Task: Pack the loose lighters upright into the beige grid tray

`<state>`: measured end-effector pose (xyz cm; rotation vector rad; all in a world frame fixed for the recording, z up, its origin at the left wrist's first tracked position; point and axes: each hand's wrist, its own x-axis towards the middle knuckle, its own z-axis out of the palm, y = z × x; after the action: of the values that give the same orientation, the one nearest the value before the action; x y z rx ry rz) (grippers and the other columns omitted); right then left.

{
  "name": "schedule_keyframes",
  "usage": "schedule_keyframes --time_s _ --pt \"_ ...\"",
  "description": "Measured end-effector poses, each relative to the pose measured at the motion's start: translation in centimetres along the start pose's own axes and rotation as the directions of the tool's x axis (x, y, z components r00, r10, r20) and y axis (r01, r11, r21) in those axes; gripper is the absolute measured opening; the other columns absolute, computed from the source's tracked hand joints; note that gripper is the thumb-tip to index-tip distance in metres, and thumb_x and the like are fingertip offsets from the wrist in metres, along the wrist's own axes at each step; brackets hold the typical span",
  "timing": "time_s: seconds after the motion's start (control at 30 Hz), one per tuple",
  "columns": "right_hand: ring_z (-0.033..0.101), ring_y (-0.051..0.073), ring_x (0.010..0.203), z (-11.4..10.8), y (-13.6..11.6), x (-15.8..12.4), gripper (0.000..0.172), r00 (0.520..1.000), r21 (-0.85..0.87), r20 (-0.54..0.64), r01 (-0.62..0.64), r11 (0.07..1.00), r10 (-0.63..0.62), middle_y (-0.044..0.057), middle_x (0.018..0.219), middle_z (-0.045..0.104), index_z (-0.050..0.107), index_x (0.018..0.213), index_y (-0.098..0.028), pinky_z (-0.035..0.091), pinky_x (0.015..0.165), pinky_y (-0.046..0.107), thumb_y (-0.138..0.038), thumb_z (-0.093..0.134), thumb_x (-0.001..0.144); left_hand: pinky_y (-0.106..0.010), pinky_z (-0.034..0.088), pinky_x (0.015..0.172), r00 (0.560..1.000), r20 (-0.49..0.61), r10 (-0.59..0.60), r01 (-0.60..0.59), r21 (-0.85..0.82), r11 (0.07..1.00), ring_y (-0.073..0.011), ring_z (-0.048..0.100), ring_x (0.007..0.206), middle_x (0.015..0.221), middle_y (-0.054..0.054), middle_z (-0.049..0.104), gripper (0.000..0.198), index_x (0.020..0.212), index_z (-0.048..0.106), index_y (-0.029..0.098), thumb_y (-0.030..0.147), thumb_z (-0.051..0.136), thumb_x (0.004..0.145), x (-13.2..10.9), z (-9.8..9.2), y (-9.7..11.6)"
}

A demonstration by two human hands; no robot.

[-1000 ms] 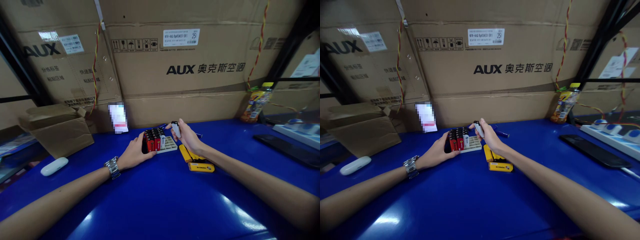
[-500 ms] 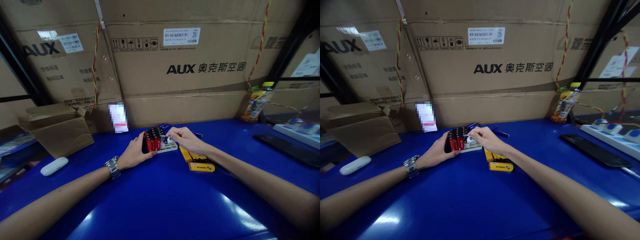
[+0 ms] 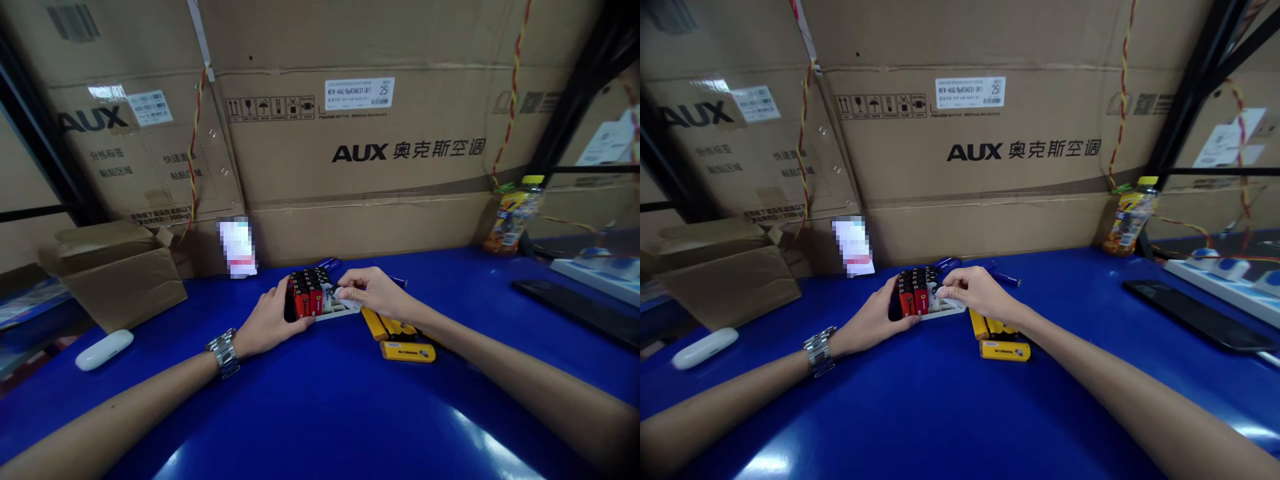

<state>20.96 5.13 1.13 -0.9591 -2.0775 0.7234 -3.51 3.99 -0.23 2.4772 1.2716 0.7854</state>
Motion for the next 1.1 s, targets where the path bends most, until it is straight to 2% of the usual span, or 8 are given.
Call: schedule_keyframes --time_s 0.1,0.17,0.33,0.5,0.77,0.93,1.0,1.1 --pt "0.056 0.011 0.057 0.6 -0.2 -0.1 0.023 0.999 0.179 0.018 -0.045 0.983 0.043 -0.001 0.066 0.059 0.061 0.084 -0.016 0.045 0.056 0.025 -0.038 0.061 0.080 -0.048 0.044 0.089 1.000 0.001 0.005 -0.005 -0.003 1.000 -0.0324 0.055 0.107 0.123 -0.011 0.055 0.075 0.135 0.028 0.021 0.047 0.062 0.074 0.0 0.0 0.0" --pt "0.061 0.012 0.060 0.9 -0.4 -0.2 0.019 0.998 0.218 0.026 -0.057 0.974 0.053 0.001 0.070 0.062 0.060 0.087 -0.016 0.049 0.060 0.027 -0.035 0.059 0.082 -0.048 0.044 0.089 1.000 -0.005 0.007 -0.007 -0.007 1.000 -0.0324 0.056 0.106 0.123 -0.012 0.055 0.075 0.135 0.028 0.021 0.047 0.062 0.074 0.0 0.1 -0.1" --pt "0.062 0.012 0.055 0.6 -1.3 -0.1 0.012 0.999 0.034 0.007 -0.049 0.998 0.049 0.001 0.065 0.064 0.064 0.082 -0.016 0.049 0.055 0.025 -0.027 0.058 0.082 -0.048 0.044 0.088 1.000 -0.003 0.005 -0.005 -0.012 1.000 -0.0322 0.056 0.105 0.120 -0.012 0.057 0.075 0.135 0.028 0.020 0.048 0.062 0.074 0.1 0.1 -0.2" --pt "0.060 0.012 0.052 0.2 -1.6 0.0 0.013 0.999 -0.080 -0.032 0.000 0.997 -0.002 0.000 0.059 0.063 0.066 0.082 -0.016 0.045 0.052 0.024 -0.026 0.057 0.082 -0.048 0.044 0.088 1.000 -0.005 0.011 -0.011 -0.008 1.000 -0.0325 0.056 0.105 0.121 -0.013 0.055 0.075 0.134 0.029 0.020 0.049 0.062 0.074 0.2 0.2 -0.3" --pt "0.062 0.014 0.056 0.6 -1.7 -0.1 0.017 0.998 -0.086 -0.018 -0.059 0.995 0.057 0.001 0.061 0.065 0.065 0.089 -0.015 0.046 0.053 0.025 -0.028 0.061 0.079 -0.048 0.043 0.089 1.000 -0.001 0.007 -0.007 -0.006 1.000 -0.0322 0.055 0.107 0.120 -0.013 0.056 0.077 0.136 0.028 0.019 0.049 0.062 0.074 0.0 0.2 -0.3" --pt "0.052 0.010 0.048 1.1 -1.6 0.0 0.013 0.998 -0.264 -0.017 0.052 0.963 -0.059 0.000 0.058 0.062 0.064 0.076 -0.017 0.036 0.048 0.024 -0.021 0.055 0.083 -0.048 0.043 0.088 1.000 0.003 0.013 -0.013 0.005 1.000 -0.0324 0.056 0.105 0.119 -0.013 0.056 0.075 0.135 0.029 0.020 0.048 0.062 0.073 0.2 0.1 -0.1" --pt "0.050 0.010 0.049 1.5 -1.4 0.0 0.013 0.996 -0.279 -0.026 0.073 0.958 -0.083 0.000 0.059 0.062 0.063 0.074 -0.017 0.035 0.048 0.024 -0.022 0.055 0.083 -0.048 0.044 0.087 1.000 0.005 0.029 -0.029 0.006 1.000 -0.0319 0.057 0.103 0.118 -0.012 0.057 0.073 0.134 0.030 0.020 0.047 0.061 0.074 0.2 0.2 -0.2" --pt "0.053 0.012 0.052 1.8 -1.3 0.0 0.016 0.998 -0.242 -0.024 0.043 0.969 -0.051 0.002 0.062 0.065 0.064 0.073 -0.017 0.037 0.049 0.025 -0.031 0.061 0.080 -0.048 0.043 0.087 0.998 0.006 0.058 -0.058 0.018 0.998 -0.0319 0.057 0.103 0.118 -0.013 0.057 0.073 0.135 0.028 0.021 0.047 0.059 0.075 0.2 0.3 -0.4"
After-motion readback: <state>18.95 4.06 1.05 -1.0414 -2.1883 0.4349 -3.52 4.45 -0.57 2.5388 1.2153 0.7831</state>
